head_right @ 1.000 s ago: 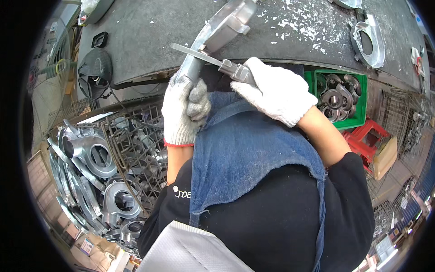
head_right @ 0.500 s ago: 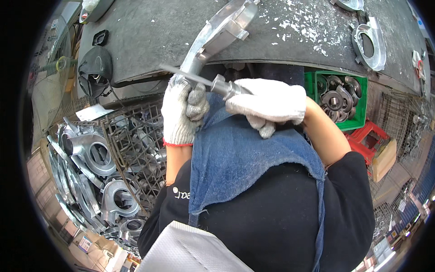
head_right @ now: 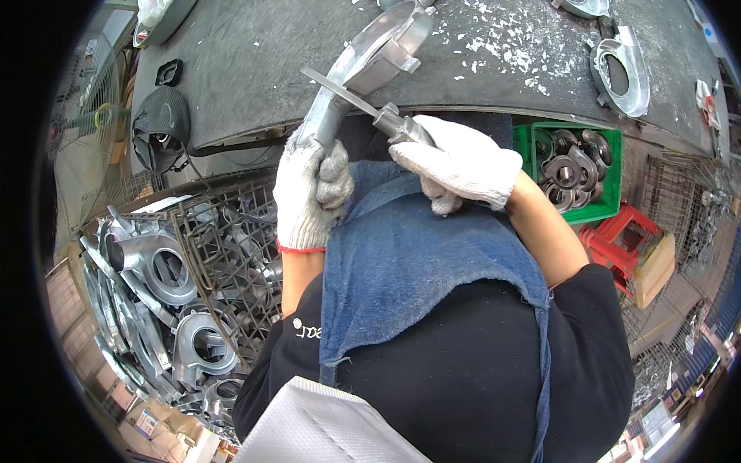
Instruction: The person files metal casing components using a handheld pneumatic file, running the tool along the interior and exterior edges while turning each part by hand.
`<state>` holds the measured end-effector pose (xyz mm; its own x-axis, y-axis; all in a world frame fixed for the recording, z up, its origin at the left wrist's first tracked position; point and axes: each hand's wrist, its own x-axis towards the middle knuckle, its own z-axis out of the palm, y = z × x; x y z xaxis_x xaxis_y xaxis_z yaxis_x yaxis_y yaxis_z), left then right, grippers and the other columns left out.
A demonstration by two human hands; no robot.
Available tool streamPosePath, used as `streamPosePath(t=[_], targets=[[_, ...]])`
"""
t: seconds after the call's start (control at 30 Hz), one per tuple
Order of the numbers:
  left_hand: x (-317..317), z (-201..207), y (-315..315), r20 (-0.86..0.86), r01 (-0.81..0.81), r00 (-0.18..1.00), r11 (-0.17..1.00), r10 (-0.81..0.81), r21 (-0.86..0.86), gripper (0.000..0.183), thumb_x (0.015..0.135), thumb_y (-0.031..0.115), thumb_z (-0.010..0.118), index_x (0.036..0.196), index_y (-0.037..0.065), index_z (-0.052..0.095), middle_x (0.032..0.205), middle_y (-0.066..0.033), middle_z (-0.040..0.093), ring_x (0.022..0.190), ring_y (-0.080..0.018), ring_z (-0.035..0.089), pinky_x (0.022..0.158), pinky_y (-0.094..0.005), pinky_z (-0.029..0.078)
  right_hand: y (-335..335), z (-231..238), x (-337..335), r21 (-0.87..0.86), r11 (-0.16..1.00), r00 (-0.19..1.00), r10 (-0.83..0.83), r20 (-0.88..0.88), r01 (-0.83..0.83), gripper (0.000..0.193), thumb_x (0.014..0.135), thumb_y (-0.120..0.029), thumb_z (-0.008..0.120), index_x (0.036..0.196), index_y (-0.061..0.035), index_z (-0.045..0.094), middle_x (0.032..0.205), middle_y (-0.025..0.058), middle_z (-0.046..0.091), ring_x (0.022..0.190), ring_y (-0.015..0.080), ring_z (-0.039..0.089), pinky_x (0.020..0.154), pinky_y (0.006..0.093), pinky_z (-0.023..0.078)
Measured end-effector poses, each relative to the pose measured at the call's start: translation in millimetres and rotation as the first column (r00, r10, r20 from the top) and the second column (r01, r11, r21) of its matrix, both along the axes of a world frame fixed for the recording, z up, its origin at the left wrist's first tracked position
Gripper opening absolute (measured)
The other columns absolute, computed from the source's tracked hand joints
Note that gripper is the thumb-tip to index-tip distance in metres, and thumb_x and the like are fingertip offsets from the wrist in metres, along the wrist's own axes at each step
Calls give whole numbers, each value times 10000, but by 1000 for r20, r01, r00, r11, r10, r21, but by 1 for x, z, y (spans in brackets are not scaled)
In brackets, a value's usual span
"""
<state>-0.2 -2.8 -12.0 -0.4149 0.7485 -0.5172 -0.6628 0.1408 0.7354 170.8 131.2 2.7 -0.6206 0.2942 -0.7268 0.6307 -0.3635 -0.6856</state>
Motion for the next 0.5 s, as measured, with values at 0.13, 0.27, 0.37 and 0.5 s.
streamPosePath(t=[0.13, 0.27, 0.37, 0.5], targets=[[3, 9, -1, -41, -35, 999, 999, 33, -32, 355, 962, 242, 590, 1243, 32, 537, 627, -16, 459, 403, -65, 339, 355, -225, 252, -2, -3, 5, 14, 1000, 997, -16, -76, 17, 363, 969, -427, 634, 1072, -85, 572, 666, 22, 547, 526, 106, 563, 480, 264, 499], [9, 16, -3, -93, -114, 990, 992, 108, -58, 311, 965, 216, 603, 1225, 56, 545, 648, -25, 486, 412, -61, 358, 361, -215, 260, -7, -1, 6, 295, 952, 997, 82, -8, -76, 437, 961, -477, 619, 1111, -69, 570, 726, 83, 656, 546, 174, 654, 554, 327, 540], [14, 20, -2, -55, -76, 996, 990, 70, -123, 278, 977, 195, 596, 1214, 64, 533, 679, -36, 513, 424, -61, 384, 365, -209, 272, -14, -8, 0, 518, 834, 980, 136, 143, -191, 523, 945, -531, 603, 1194, -73, 564, 804, 148, 718, 630, 294, 712, 652, 413, 566], [21, 27, 2, 50, 3, 999, 1000, -1, -30, 259, 990, 188, 585, 1210, 69, 516, 717, -54, 549, 440, -74, 427, 365, -212, 293, -20, -22, 0, 909, 353, 974, 29, 227, -222, 563, 960, -492, 584, 1366, -113, 490, 921, 202, 717, 784, 368, 715, 663, 463, 564]])
